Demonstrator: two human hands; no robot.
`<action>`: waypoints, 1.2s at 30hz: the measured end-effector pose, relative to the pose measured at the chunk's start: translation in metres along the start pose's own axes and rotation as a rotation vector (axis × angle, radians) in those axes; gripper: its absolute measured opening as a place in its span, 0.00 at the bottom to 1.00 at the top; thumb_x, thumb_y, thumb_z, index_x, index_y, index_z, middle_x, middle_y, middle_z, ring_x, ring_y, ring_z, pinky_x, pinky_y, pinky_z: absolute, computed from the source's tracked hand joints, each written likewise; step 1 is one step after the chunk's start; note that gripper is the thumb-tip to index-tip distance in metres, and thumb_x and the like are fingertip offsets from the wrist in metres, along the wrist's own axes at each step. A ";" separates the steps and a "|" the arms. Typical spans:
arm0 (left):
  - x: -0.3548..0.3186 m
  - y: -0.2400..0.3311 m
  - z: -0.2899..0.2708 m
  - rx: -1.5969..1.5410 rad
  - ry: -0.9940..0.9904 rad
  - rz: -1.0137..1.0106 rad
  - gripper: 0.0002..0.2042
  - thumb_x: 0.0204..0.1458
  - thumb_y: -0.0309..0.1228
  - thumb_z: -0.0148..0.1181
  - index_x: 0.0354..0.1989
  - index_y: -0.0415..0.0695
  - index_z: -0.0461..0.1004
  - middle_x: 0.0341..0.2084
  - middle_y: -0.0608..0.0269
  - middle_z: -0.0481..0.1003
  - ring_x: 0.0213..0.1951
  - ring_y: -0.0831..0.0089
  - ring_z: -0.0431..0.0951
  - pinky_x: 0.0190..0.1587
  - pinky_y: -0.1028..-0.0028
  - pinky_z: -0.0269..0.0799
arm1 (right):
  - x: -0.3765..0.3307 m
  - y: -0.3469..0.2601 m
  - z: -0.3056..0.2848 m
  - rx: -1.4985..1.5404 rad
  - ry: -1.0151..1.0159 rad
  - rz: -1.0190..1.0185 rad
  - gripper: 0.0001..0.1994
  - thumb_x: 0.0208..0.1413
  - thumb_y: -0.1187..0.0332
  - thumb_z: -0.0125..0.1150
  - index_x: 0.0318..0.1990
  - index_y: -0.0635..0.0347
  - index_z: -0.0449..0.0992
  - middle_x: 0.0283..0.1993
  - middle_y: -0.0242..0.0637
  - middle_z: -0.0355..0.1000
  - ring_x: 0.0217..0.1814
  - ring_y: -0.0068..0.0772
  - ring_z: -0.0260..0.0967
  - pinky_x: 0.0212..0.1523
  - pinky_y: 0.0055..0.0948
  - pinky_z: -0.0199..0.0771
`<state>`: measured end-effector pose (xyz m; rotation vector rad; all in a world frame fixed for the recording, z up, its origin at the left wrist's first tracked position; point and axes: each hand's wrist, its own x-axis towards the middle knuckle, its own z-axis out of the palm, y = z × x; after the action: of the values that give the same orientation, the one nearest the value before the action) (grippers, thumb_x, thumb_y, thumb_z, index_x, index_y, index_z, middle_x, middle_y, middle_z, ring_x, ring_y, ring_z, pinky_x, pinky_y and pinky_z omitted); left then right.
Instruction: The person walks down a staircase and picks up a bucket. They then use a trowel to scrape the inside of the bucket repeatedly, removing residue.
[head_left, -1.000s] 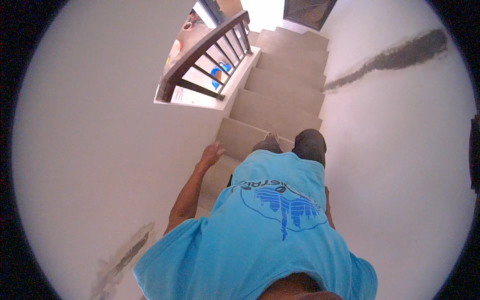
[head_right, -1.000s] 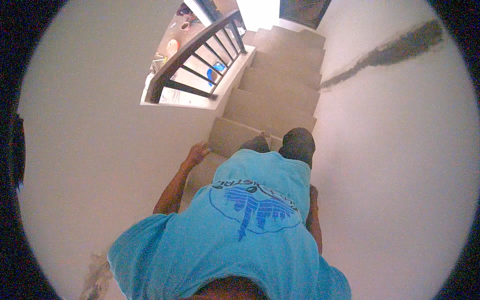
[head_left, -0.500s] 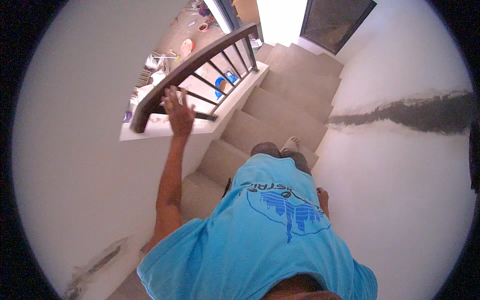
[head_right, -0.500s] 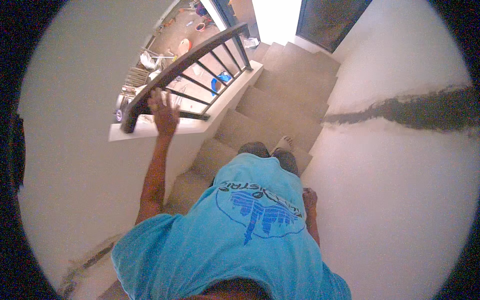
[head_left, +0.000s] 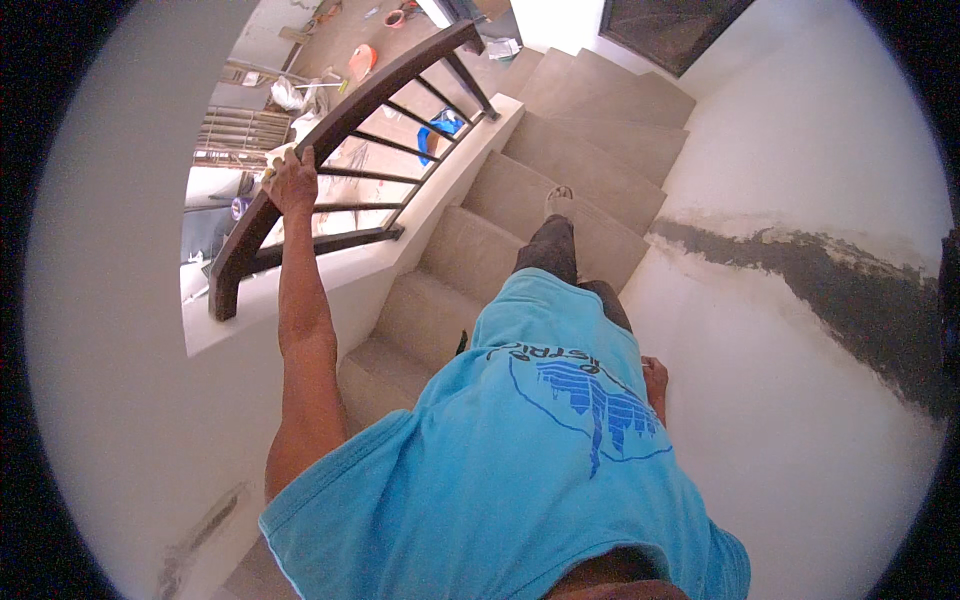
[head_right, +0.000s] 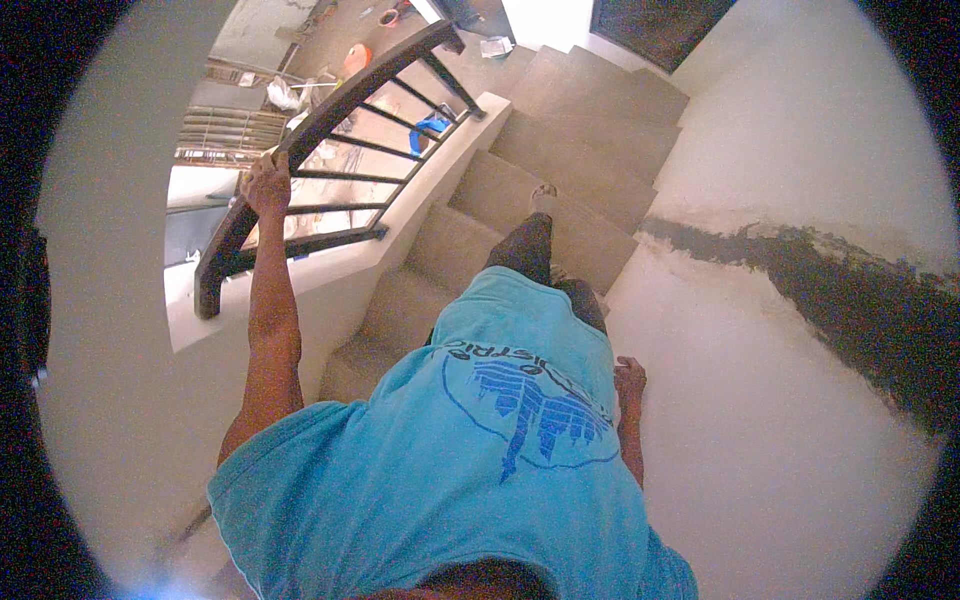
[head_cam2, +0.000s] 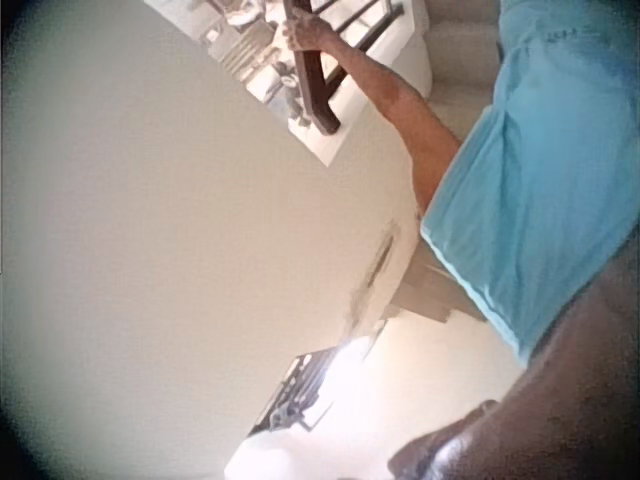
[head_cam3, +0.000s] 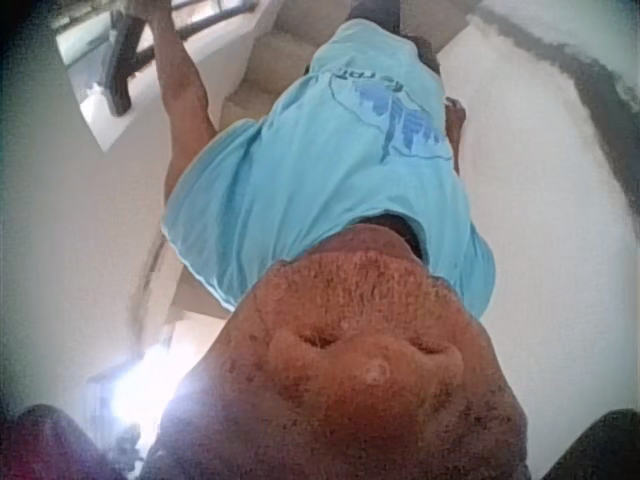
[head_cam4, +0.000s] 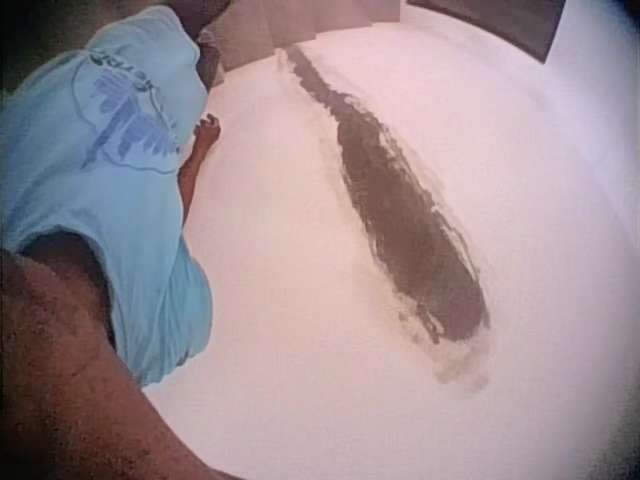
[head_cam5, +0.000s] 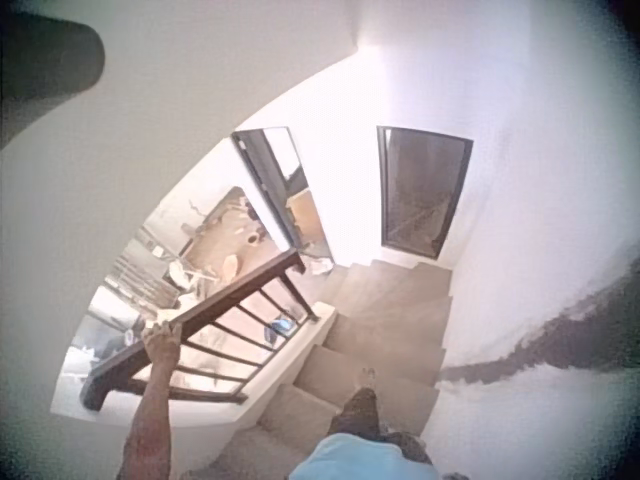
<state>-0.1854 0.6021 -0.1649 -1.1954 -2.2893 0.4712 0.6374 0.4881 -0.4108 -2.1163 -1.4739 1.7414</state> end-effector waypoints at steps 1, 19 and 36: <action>0.008 0.008 0.000 0.019 -0.048 -0.037 0.27 0.65 0.56 0.42 0.50 0.44 0.77 0.44 0.47 0.78 0.47 0.49 0.80 0.58 0.48 0.64 | 0.016 0.024 0.007 -0.134 0.037 -0.080 0.15 0.54 0.70 0.58 0.48 0.63 0.80 0.36 0.43 0.81 0.26 0.32 0.76 0.26 0.31 0.77; 0.066 0.126 0.049 0.091 -0.084 -0.023 0.21 0.67 0.49 0.43 0.41 0.46 0.79 0.32 0.53 0.80 0.37 0.55 0.83 0.45 0.55 0.74 | 0.321 -0.058 -0.019 -0.197 0.066 -0.231 0.16 0.53 0.70 0.61 0.50 0.63 0.80 0.40 0.42 0.81 0.34 0.32 0.78 0.30 0.31 0.78; 0.095 0.128 -0.003 0.536 -0.137 -0.285 0.18 0.66 0.44 0.40 0.43 0.51 0.78 0.37 0.59 0.81 0.40 0.54 0.83 0.44 0.52 0.77 | 0.581 -0.070 -0.088 -0.313 -0.069 -0.382 0.16 0.49 0.68 0.60 0.44 0.62 0.83 0.31 0.47 0.80 0.25 0.38 0.77 0.31 0.35 0.77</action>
<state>-0.1458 0.7525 -0.2025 -0.5812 -2.1903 0.9990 0.6183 0.9547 -0.7733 -1.7378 -2.1208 1.5380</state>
